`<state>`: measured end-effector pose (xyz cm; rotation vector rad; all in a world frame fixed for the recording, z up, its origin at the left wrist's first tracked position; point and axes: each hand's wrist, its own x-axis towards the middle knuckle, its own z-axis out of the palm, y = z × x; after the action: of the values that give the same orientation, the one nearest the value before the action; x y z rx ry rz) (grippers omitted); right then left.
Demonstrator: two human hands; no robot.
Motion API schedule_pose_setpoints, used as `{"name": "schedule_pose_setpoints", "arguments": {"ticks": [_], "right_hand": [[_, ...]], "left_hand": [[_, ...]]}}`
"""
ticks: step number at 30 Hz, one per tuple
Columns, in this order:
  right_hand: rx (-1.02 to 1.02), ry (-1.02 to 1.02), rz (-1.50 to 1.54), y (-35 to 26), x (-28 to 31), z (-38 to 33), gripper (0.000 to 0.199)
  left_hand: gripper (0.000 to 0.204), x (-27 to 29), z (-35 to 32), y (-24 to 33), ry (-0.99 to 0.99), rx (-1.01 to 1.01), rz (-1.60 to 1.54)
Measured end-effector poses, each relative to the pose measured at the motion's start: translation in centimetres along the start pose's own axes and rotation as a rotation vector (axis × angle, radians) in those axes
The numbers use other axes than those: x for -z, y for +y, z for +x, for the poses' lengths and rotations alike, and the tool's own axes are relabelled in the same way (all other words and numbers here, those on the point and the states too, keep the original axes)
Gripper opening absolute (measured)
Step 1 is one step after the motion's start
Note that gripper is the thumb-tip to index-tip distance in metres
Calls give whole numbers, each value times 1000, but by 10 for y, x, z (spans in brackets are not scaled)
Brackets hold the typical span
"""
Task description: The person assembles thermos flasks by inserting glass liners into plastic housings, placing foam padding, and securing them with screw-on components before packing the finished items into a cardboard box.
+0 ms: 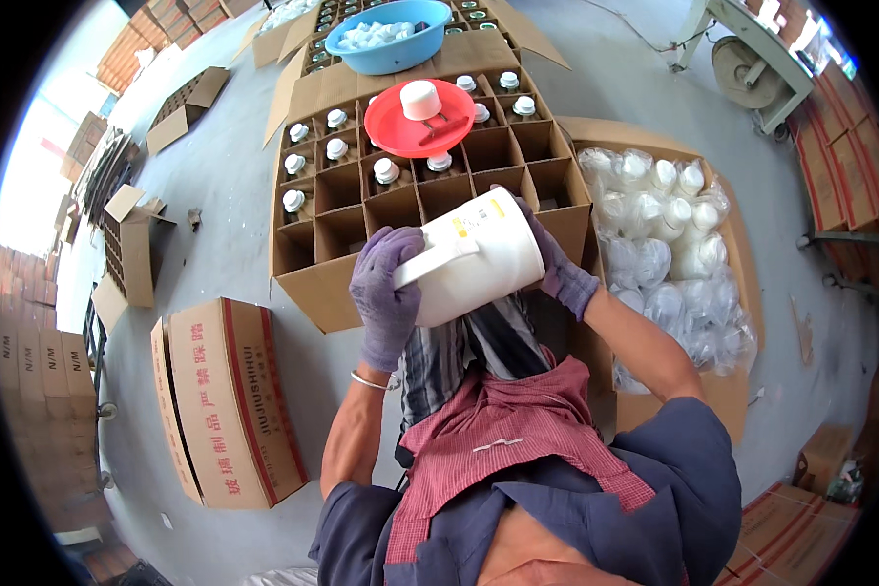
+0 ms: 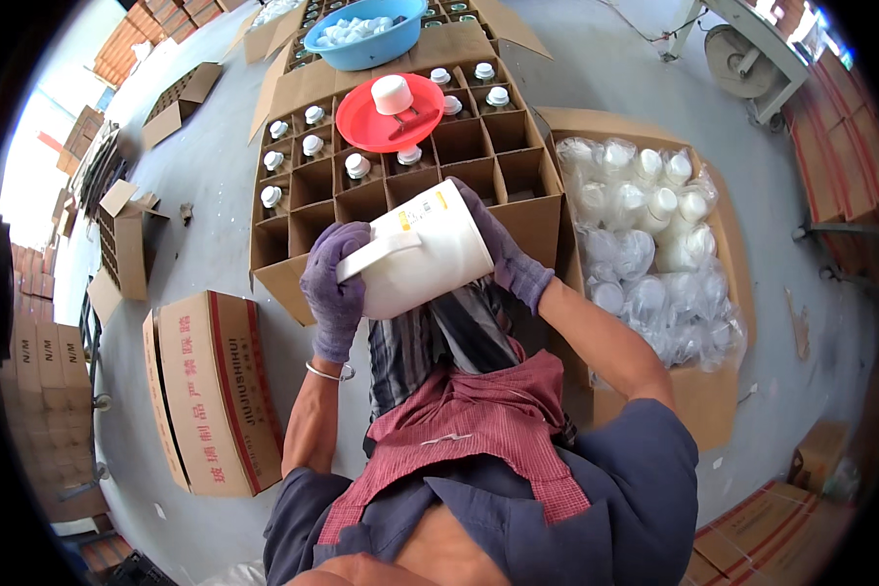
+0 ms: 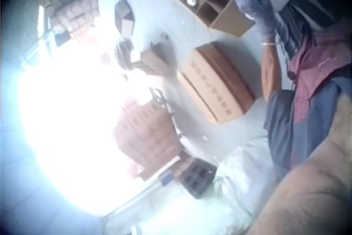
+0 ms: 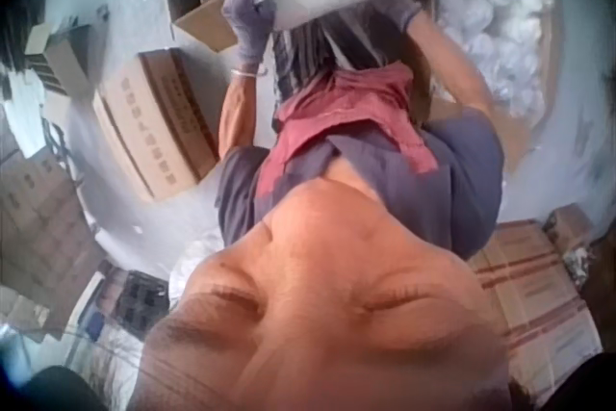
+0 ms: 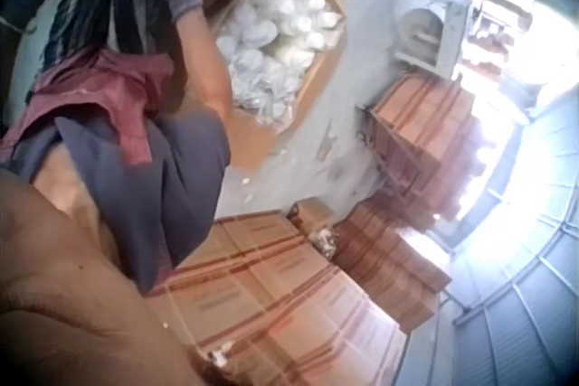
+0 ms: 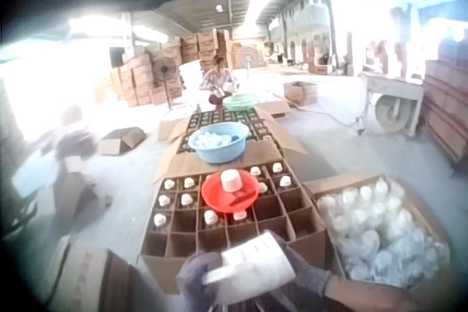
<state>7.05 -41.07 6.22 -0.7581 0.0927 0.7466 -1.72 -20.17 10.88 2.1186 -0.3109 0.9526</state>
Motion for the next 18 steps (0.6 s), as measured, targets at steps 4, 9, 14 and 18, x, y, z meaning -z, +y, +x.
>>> {"name": "schedule_pose_setpoints", "arguments": {"ticks": [4, 9, 14, 18], "right_hand": [[408, -275, -816, -1, 15, 3, 80], [608, -508, -1073, -58, -47, -26, 108], [580, -488, -1088, -43, -47, -16, 90], [659, -502, -1117, -18, -43, -3, 92]], "left_hand": [[20, 11, -3, -11, -39, 178, -148], [38, 19, -11, -23, -164, 848, -585], [40, 18, -19, -29, -126, 808, -454], [41, 27, -36, -46, -49, 786, -382]]}}
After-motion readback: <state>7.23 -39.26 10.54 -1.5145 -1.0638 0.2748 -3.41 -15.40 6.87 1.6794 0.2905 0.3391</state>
